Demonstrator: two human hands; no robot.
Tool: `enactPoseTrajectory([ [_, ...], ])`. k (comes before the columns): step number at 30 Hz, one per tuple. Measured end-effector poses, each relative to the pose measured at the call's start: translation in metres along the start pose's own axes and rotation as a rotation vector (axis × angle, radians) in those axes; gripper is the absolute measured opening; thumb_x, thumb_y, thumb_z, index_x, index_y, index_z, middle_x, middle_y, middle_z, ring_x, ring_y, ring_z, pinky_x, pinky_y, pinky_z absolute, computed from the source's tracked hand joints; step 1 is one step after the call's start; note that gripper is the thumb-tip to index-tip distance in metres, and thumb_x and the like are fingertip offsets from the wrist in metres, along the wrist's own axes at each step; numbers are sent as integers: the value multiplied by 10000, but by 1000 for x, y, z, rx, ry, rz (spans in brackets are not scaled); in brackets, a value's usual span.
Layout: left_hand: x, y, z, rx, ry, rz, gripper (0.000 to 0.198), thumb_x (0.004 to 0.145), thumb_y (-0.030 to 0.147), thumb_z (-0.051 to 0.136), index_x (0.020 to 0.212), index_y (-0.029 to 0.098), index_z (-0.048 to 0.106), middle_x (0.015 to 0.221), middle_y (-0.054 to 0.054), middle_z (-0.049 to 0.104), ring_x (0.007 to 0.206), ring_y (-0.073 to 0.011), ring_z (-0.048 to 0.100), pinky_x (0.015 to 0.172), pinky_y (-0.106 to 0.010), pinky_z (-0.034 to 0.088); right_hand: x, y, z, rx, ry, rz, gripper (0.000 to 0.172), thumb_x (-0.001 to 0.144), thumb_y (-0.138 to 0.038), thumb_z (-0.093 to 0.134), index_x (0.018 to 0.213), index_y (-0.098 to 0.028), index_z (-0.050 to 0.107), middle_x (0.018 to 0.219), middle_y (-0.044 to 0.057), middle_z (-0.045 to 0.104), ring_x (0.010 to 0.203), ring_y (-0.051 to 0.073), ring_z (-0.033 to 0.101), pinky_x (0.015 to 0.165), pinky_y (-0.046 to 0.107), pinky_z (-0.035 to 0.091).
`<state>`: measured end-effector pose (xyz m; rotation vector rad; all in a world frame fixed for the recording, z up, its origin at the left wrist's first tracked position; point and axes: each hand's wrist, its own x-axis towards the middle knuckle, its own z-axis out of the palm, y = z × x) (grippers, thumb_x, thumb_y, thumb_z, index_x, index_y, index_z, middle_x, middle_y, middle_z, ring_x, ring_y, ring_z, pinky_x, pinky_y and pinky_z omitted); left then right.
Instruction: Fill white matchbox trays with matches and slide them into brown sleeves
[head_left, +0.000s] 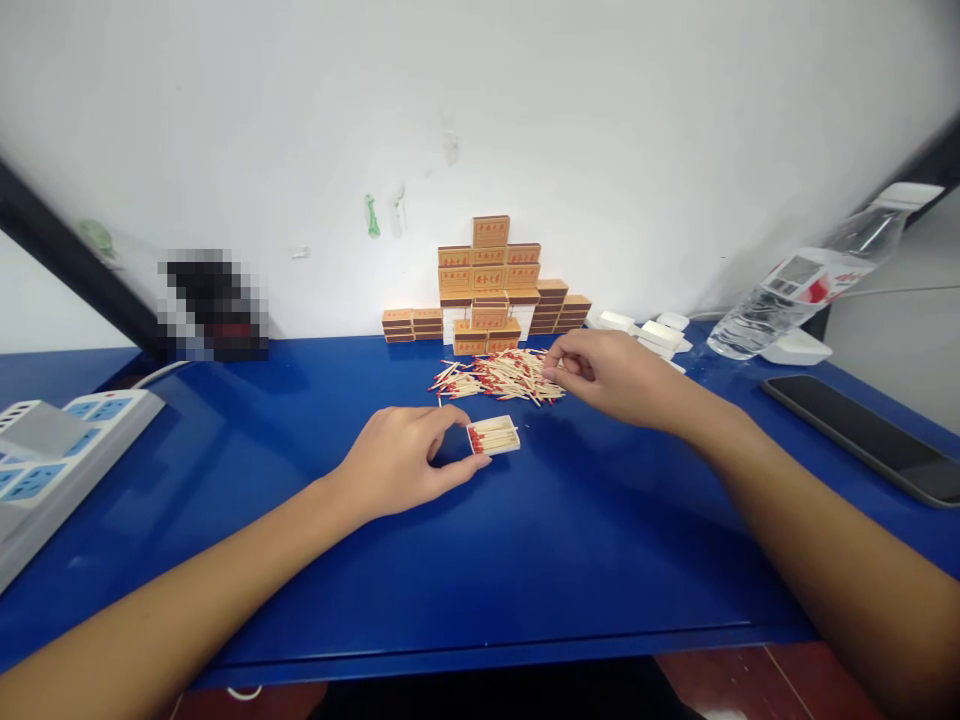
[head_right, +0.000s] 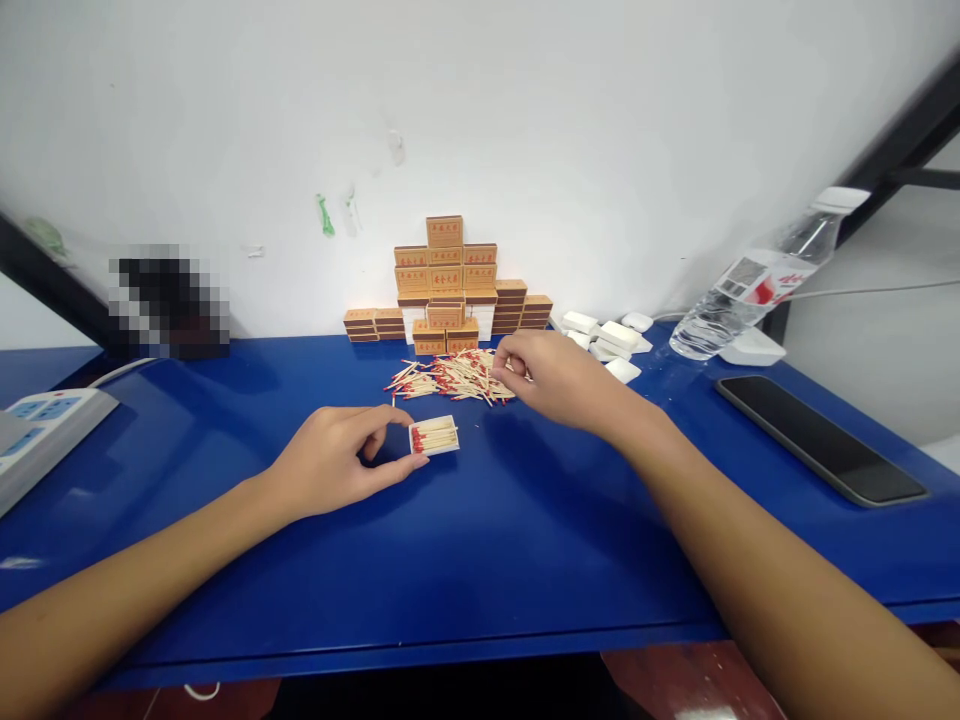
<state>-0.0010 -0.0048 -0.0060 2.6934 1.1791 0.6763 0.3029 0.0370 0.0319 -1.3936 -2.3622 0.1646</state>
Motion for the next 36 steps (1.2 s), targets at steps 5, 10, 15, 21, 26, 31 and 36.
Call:
enactPoseTrajectory([
  [5, 1, 2, -1, -15, -63, -36, 366, 949, 557, 667, 1074, 219, 731, 610, 56, 562, 536, -122, 521, 577, -269, 335, 2, -7, 21, 23, 5, 13, 222, 967, -383, 581, 871, -202, 665, 856, 66, 671, 764, 198, 585, 688, 314, 380],
  [10, 3, 4, -3, 22, -120, -47, 340, 951, 531, 675, 1061, 215, 733, 618, 49, 562, 546, -132, 526, 577, -275, 328, 4, -21, 49, -33, 115, 8, 217, 984, -421, 607, 952, -206, 612, 981, 78, 654, 823, 207, 593, 707, 318, 395],
  [15, 3, 4, -3, 40, -122, -46, 337, 950, 524, 680, 1082, 218, 734, 624, 47, 564, 546, -134, 525, 580, -276, 329, 6, -18, 56, -52, 75, -56, 146, 1015, -336, 567, 963, -200, 576, 1019, 79, 619, 820, 197, 569, 722, 317, 404],
  [21, 3, 3, -3, 44, -124, -45, 348, 950, 533, 675, 1079, 215, 737, 629, 41, 576, 550, -135, 530, 576, -276, 329, 5, -15, 56, -44, 52, -84, 119, 1017, -248, 521, 916, -203, 563, 998, 75, 610, 810, 188, 559, 718, 312, 397],
  [26, 4, 2, -3, 42, -123, -49, 348, 950, 531, 673, 1076, 212, 735, 631, 39, 584, 552, -136, 537, 575, -274, 334, 5, -14, 47, -13, 52, -74, 106, 1009, -268, 534, 940, -200, 576, 1000, 76, 606, 784, 182, 552, 715, 316, 402],
  [31, 4, 1, -3, 47, -100, -47, 345, 952, 530, 670, 1077, 215, 734, 623, 45, 580, 542, -131, 536, 571, -269, 341, 1, -24, 32, 148, 101, -98, 164, 1003, -343, 583, 917, -206, 607, 919, 54, 602, 770, 174, 536, 708, 310, 402],
  [36, 3, 2, -3, 38, -88, -34, 333, 956, 517, 665, 1072, 211, 724, 631, 43, 585, 546, -130, 532, 576, -265, 336, -9, -54, 35, 303, -29, -202, 147, 1003, -327, 618, 910, -217, 646, 861, 24, 608, 793, 165, 536, 715, 297, 409],
])
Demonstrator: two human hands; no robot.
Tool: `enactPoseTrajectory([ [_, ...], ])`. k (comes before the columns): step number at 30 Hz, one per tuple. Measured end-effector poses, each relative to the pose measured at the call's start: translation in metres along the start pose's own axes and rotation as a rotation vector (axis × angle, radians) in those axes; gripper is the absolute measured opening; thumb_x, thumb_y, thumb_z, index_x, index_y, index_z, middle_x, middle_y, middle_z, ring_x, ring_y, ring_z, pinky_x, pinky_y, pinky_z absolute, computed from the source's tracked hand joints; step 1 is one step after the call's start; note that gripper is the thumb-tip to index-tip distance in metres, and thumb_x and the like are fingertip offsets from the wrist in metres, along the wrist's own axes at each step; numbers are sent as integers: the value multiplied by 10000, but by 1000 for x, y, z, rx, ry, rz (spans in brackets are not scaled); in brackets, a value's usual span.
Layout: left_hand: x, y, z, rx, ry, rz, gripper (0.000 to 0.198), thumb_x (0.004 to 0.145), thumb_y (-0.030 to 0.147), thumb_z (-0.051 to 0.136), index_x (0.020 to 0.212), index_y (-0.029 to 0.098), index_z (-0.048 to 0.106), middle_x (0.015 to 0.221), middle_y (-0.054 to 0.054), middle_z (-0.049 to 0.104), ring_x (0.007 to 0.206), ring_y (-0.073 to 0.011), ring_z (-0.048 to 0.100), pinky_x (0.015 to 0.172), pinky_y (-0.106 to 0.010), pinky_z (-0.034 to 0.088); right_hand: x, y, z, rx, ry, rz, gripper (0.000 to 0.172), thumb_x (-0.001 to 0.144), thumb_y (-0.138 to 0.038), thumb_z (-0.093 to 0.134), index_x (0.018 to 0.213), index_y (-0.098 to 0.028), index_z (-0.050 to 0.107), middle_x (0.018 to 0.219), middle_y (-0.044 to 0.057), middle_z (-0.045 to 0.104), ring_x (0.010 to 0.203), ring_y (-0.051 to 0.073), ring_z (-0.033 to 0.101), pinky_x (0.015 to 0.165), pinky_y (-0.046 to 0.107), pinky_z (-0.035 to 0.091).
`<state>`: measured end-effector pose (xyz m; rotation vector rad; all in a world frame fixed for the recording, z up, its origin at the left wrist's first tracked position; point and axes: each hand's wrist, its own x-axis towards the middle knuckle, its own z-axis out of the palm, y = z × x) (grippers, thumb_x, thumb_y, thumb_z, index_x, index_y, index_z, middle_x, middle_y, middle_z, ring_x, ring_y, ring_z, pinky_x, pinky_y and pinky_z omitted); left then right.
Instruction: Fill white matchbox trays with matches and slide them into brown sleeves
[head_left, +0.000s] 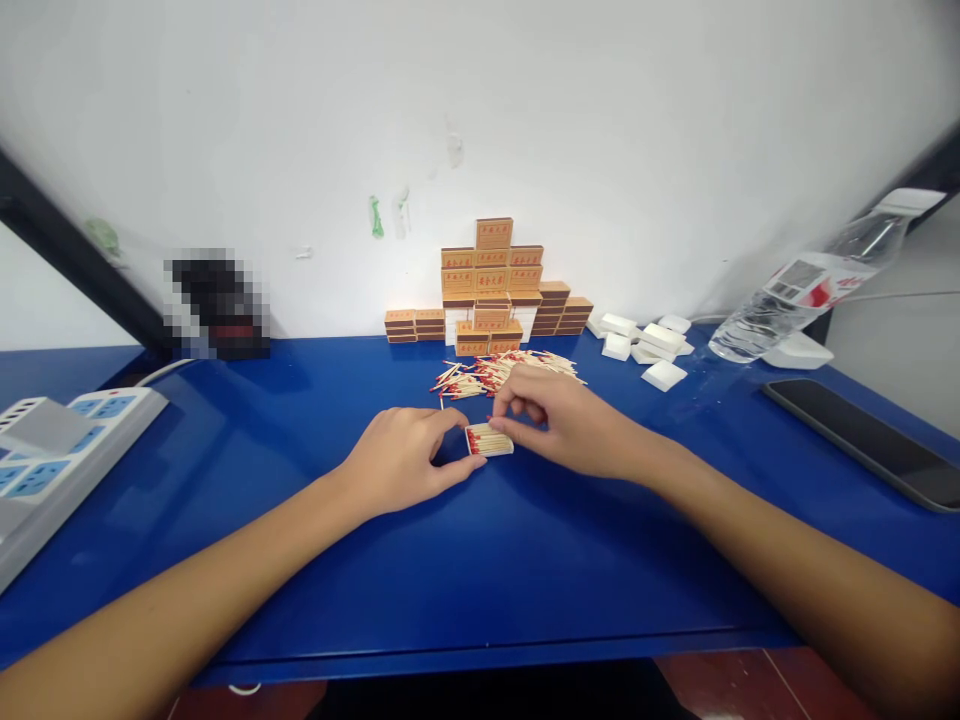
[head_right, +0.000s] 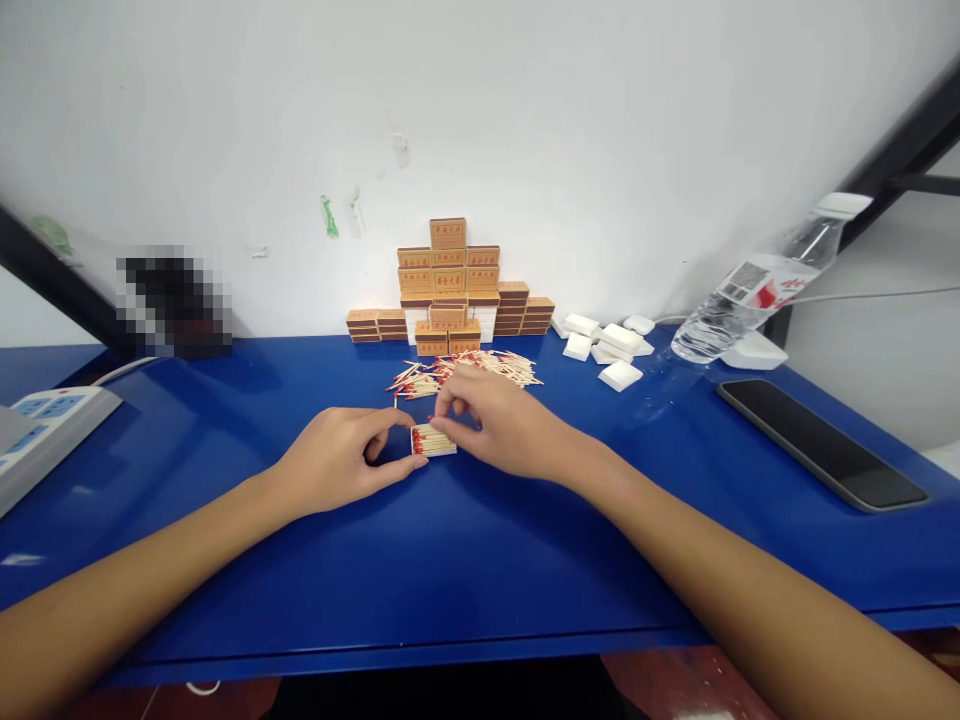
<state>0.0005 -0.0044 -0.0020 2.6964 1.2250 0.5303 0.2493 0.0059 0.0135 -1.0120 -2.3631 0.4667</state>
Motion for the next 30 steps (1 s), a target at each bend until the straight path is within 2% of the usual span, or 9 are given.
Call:
enactPoseTrajectory([
  [4, 0, 1, -1, -5, 6, 4, 334, 966, 528, 650, 1045, 212, 722, 635, 41, 585, 549, -131, 533, 584, -268, 344, -3, -11, 7, 28, -91, 12, 137, 1022, -313, 601, 960, -212, 669, 956, 42, 643, 839, 163, 574, 745, 303, 431],
  [8, 1, 1, -1, 8, 9, 9, 335, 963, 525, 655, 1058, 211, 724, 631, 41, 583, 543, -130, 534, 575, -266, 343, -4, -4, -2, -48, -81, -13, 161, 1024, -306, 583, 932, -207, 671, 940, 51, 619, 835, 176, 559, 732, 314, 424],
  [14, 0, 1, -1, 18, -6, 15, 348, 966, 542, 646, 1047, 211, 717, 629, 40, 577, 544, -132, 528, 570, -273, 325, -4, 0, -6, -64, -175, -2, 146, 1009, -284, 591, 928, -205, 684, 933, 49, 621, 805, 169, 559, 710, 307, 420],
  [18, 0, 0, 0, 24, -10, 18, 350, 962, 541, 654, 1048, 207, 715, 637, 40, 578, 551, -136, 528, 575, -275, 322, -3, -4, -2, -49, -182, 12, 212, 1045, -313, 550, 920, -198, 677, 942, 54, 640, 812, 166, 572, 713, 306, 421],
  [23, -1, 0, 1, 26, -4, 31, 348, 964, 542, 652, 1032, 206, 710, 641, 38, 580, 549, -134, 524, 576, -273, 320, -4, -3, -2, -64, -204, 0, 119, 1003, -268, 611, 926, -203, 676, 949, 46, 640, 833, 169, 579, 727, 304, 429],
  [30, -2, -1, 0, 9, -20, 62, 349, 958, 535, 669, 1066, 205, 705, 643, 44, 574, 552, -136, 526, 571, -277, 331, -5, 1, -1, -69, -233, 11, 125, 1023, -231, 572, 947, -200, 667, 984, 50, 647, 838, 168, 584, 729, 303, 435],
])
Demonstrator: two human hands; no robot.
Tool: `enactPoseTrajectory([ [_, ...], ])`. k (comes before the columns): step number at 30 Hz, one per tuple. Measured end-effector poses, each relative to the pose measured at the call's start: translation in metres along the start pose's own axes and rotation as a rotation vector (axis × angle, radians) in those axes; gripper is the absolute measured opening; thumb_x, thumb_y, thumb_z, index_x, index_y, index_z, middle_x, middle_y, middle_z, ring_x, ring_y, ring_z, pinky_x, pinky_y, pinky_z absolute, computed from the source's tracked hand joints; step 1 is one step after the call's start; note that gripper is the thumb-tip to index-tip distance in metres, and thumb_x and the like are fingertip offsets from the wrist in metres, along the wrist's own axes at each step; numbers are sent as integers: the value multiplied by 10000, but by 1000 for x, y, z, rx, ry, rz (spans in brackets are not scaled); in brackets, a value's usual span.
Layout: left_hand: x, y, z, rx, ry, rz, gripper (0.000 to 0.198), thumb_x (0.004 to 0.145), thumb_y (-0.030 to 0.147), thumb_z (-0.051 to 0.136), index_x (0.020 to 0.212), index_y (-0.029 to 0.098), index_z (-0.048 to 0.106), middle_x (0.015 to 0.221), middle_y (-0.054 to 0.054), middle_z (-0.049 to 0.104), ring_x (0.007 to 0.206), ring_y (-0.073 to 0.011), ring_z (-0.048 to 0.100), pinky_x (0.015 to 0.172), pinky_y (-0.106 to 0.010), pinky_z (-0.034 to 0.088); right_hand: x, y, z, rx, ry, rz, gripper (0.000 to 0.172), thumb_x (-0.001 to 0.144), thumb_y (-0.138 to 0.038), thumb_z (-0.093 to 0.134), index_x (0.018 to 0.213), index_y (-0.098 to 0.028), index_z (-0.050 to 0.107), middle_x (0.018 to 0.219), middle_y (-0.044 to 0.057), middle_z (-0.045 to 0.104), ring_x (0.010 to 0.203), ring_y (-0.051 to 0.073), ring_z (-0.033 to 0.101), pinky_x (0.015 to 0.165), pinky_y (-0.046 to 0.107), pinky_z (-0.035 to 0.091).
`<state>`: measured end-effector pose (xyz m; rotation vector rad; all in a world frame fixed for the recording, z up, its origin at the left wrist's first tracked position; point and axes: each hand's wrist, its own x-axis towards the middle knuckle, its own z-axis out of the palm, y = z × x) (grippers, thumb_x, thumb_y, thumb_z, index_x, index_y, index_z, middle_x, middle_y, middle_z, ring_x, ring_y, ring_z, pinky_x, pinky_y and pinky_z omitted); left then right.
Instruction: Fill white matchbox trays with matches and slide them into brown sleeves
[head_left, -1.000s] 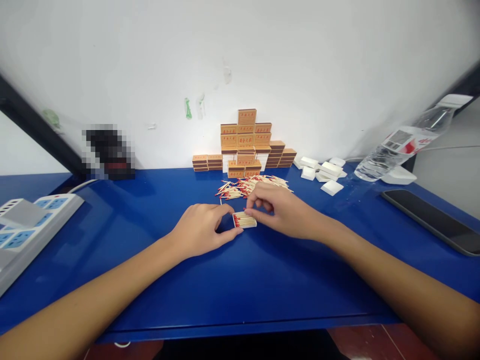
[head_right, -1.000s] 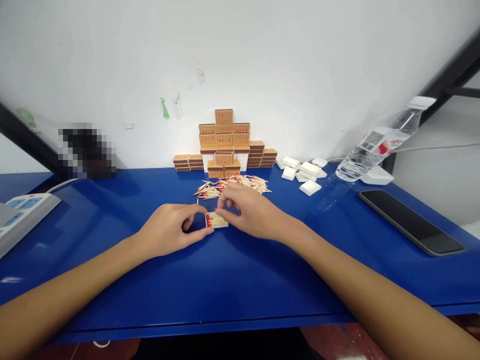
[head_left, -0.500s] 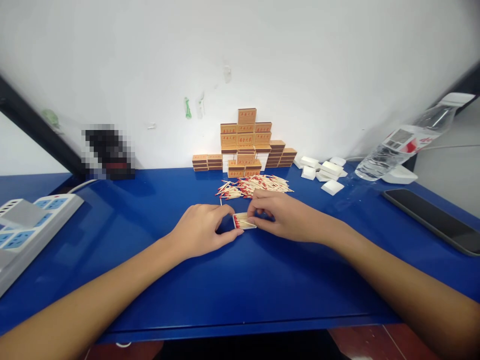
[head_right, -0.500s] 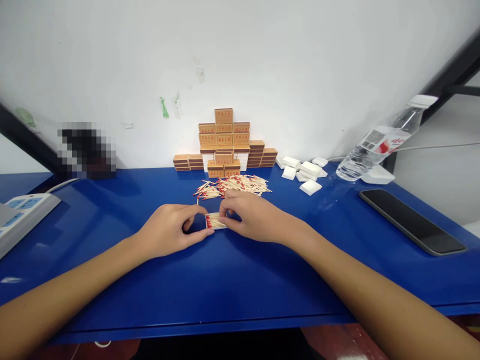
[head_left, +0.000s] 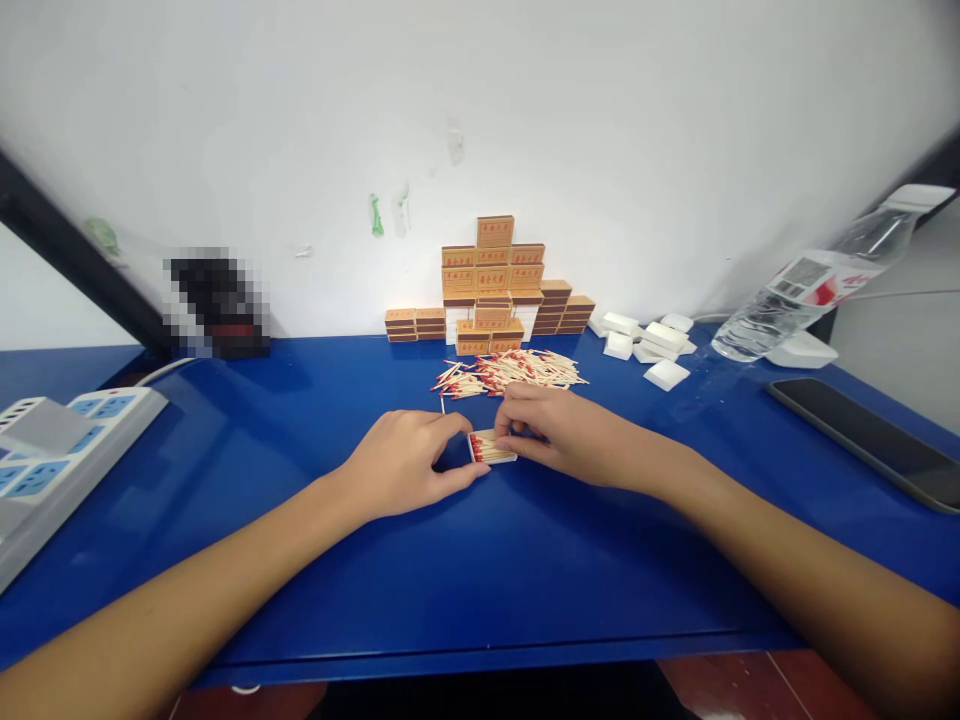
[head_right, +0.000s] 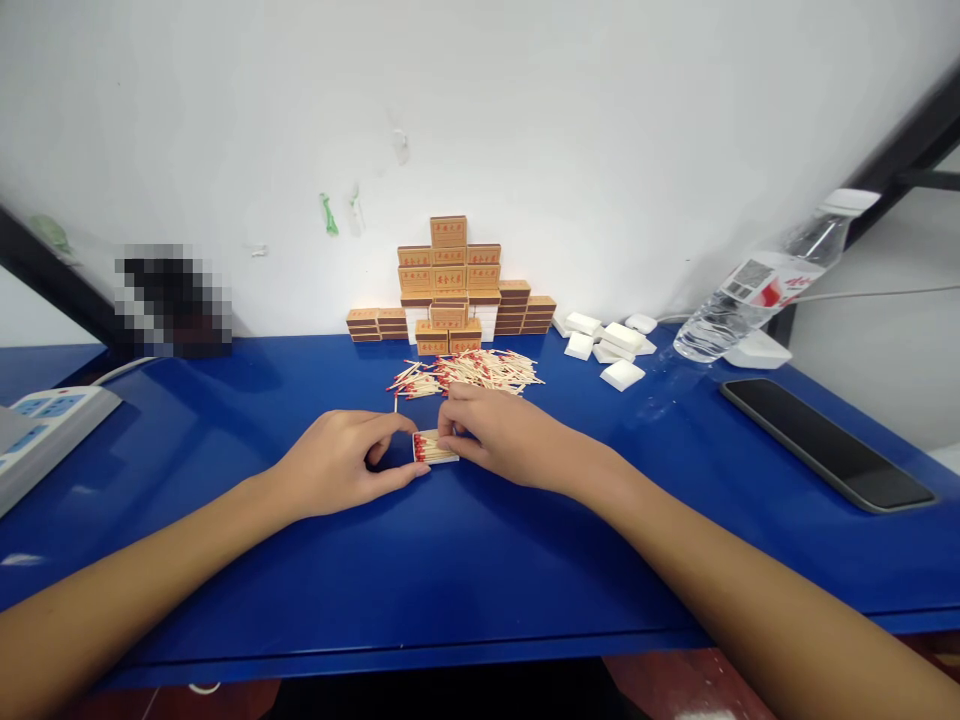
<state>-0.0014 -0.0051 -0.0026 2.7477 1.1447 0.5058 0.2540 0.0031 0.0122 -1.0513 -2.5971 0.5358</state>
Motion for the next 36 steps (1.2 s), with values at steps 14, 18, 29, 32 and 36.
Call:
enactPoseTrajectory([
  [14, 0, 1, 0, -13, -11, 10, 348, 953, 526, 681, 1093, 209, 710, 654, 43, 577, 564, -138, 533, 577, -272, 326, 1, -4, 2, 32, 34, 7, 169, 1029, -314, 605, 915, -195, 643, 939, 35, 641, 805, 154, 556, 705, 293, 420],
  [18, 0, 0, 1, -18, -5, 18, 359, 959, 537, 670, 1096, 207, 711, 656, 42, 577, 563, -139, 531, 582, -274, 332, 0, -2, 2, 60, -11, 21, 104, 1014, -272, 624, 957, -198, 670, 968, 38, 650, 816, 154, 573, 713, 288, 427],
  [29, 0, 0, 2, -5, 20, 18, 339, 953, 519, 683, 1096, 214, 713, 647, 48, 568, 550, -132, 520, 582, -268, 335, 3, 13, -9, -15, 170, -35, 203, 1033, -320, 606, 894, -199, 692, 836, 22, 604, 754, 157, 543, 686, 290, 387],
  [32, 0, 1, 2, 14, 48, 3, 333, 950, 518, 685, 1079, 212, 713, 648, 47, 569, 554, -133, 523, 587, -270, 340, 5, 26, -12, -118, 348, 84, 187, 998, -318, 644, 865, -193, 682, 802, 20, 599, 721, 160, 535, 666, 297, 371],
  [36, 0, 2, 2, 25, 48, -2, 324, 950, 520, 686, 1055, 215, 715, 641, 46, 568, 546, -133, 523, 574, -270, 332, 11, 35, -5, -195, 396, 147, 138, 959, -322, 682, 913, -193, 692, 887, 37, 625, 759, 169, 571, 688, 302, 395],
])
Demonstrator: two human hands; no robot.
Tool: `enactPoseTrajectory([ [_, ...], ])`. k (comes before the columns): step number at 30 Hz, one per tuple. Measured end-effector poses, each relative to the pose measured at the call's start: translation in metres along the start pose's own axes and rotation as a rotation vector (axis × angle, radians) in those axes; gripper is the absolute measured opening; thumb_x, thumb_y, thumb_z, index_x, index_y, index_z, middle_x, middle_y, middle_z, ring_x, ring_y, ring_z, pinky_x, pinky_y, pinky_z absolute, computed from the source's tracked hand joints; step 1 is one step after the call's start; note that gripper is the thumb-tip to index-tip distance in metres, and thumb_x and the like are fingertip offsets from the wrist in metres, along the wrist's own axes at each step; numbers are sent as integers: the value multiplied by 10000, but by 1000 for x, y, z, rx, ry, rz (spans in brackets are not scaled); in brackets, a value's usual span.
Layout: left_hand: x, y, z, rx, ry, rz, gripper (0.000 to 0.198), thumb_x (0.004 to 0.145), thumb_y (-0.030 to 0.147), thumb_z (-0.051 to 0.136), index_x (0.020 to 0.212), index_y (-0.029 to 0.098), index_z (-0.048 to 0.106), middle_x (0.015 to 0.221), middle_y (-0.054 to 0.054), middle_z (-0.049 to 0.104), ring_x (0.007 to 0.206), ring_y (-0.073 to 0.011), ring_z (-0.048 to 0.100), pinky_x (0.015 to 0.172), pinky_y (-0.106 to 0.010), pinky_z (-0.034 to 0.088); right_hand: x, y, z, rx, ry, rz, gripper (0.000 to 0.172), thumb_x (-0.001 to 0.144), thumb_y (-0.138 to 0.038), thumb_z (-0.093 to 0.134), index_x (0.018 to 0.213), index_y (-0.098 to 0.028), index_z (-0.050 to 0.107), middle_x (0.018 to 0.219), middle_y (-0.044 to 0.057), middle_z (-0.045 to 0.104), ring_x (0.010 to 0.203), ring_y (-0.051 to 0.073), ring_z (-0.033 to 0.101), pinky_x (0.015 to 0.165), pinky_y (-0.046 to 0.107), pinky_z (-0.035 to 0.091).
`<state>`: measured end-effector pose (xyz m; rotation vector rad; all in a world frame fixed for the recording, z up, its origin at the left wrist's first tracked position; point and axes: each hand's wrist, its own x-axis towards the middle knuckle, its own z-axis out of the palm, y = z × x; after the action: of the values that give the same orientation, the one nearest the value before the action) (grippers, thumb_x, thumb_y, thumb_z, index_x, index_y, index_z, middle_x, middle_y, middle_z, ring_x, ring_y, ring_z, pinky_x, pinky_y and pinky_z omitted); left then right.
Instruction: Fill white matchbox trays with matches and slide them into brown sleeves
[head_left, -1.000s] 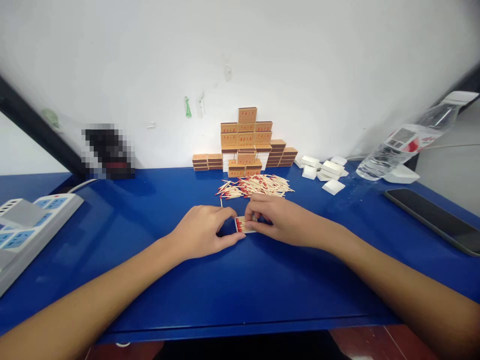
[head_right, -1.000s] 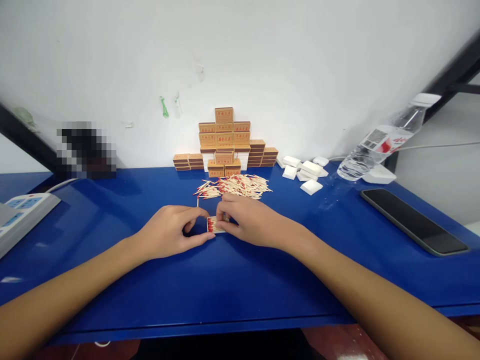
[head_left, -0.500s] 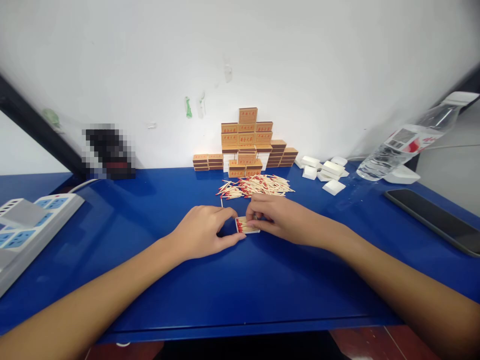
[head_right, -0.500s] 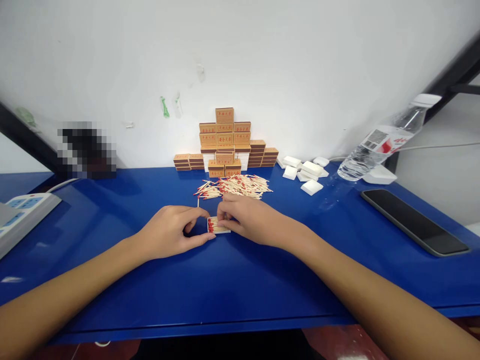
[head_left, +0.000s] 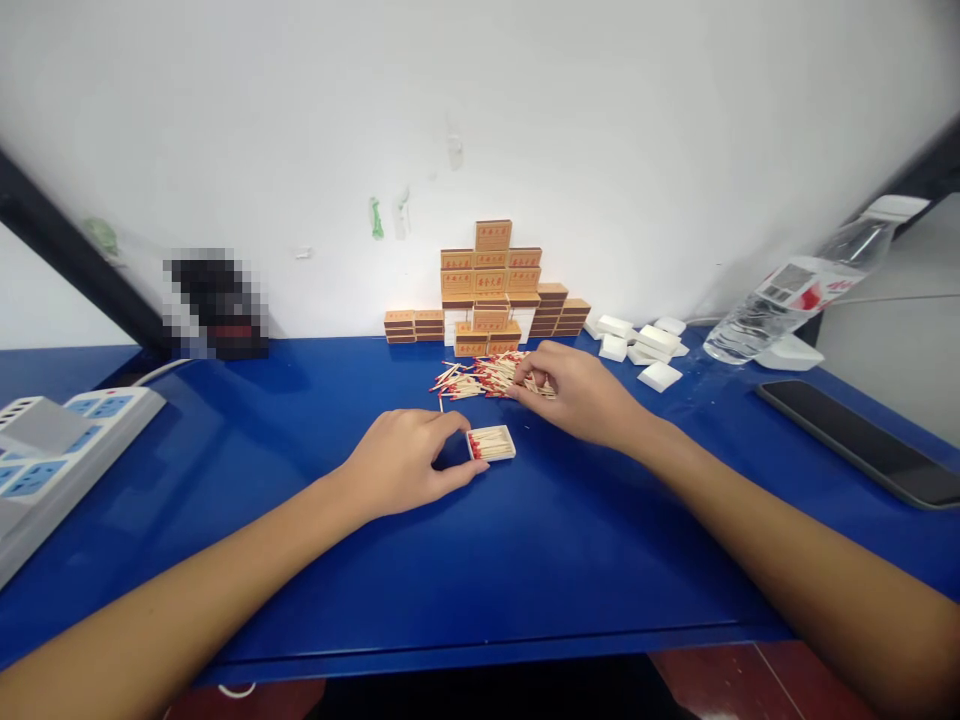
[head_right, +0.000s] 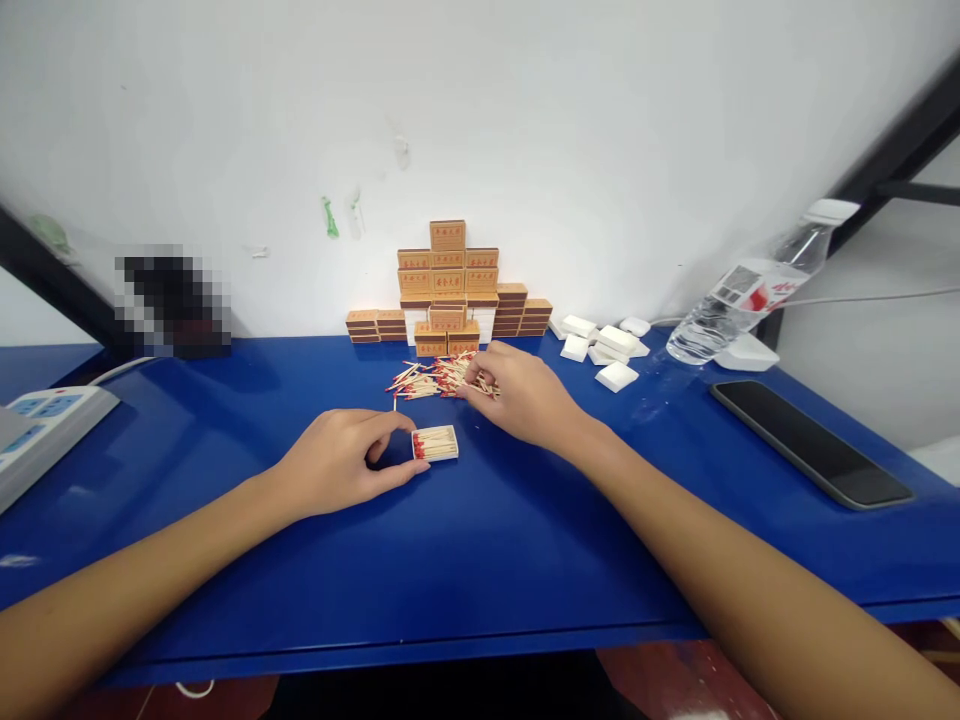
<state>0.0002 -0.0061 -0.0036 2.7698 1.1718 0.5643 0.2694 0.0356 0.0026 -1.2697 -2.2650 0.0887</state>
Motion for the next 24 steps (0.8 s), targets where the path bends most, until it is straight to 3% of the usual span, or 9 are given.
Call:
enactPoseTrajectory([
  [7, 1, 1, -2, 10, 5, -3, 320, 946, 512, 690, 1049, 210, 715, 634, 45, 565, 548, -136, 529, 573, -277, 342, 2, -13, 14, -116, -31, 41, 194, 941, -364, 682, 855, -197, 635, 956, 54, 661, 736, 166, 570, 672, 309, 391],
  [11, 1, 1, -1, 6, -6, 1, 326, 948, 515, 688, 1056, 208, 715, 637, 44, 576, 547, -136, 534, 570, -277, 342, 2, -13, 16, -124, -60, 36, 138, 936, -269, 666, 822, -198, 632, 925, 46, 665, 768, 168, 582, 689, 302, 388],
  [14, 1, 1, -1, 14, -2, -10, 335, 951, 528, 678, 1049, 210, 717, 635, 43, 578, 545, -137, 536, 563, -281, 339, 2, -10, 11, -109, -51, 41, 118, 941, -223, 628, 829, -191, 641, 923, 49, 651, 745, 159, 565, 692, 301, 393],
  [17, 1, 0, 0, 19, 1, -29, 332, 951, 528, 675, 1045, 213, 720, 637, 43, 580, 546, -138, 539, 558, -284, 337, 0, -11, -2, -17, -48, 17, 157, 967, -284, 626, 849, -192, 672, 885, 47, 627, 743, 165, 556, 691, 307, 393],
  [24, 2, -1, 1, -7, 10, -46, 341, 953, 535, 668, 1036, 209, 726, 619, 42, 574, 532, -135, 527, 555, -274, 326, -8, -26, -15, 296, -298, -168, 170, 975, -381, 680, 957, -224, 742, 866, 27, 628, 757, 158, 536, 698, 300, 409],
])
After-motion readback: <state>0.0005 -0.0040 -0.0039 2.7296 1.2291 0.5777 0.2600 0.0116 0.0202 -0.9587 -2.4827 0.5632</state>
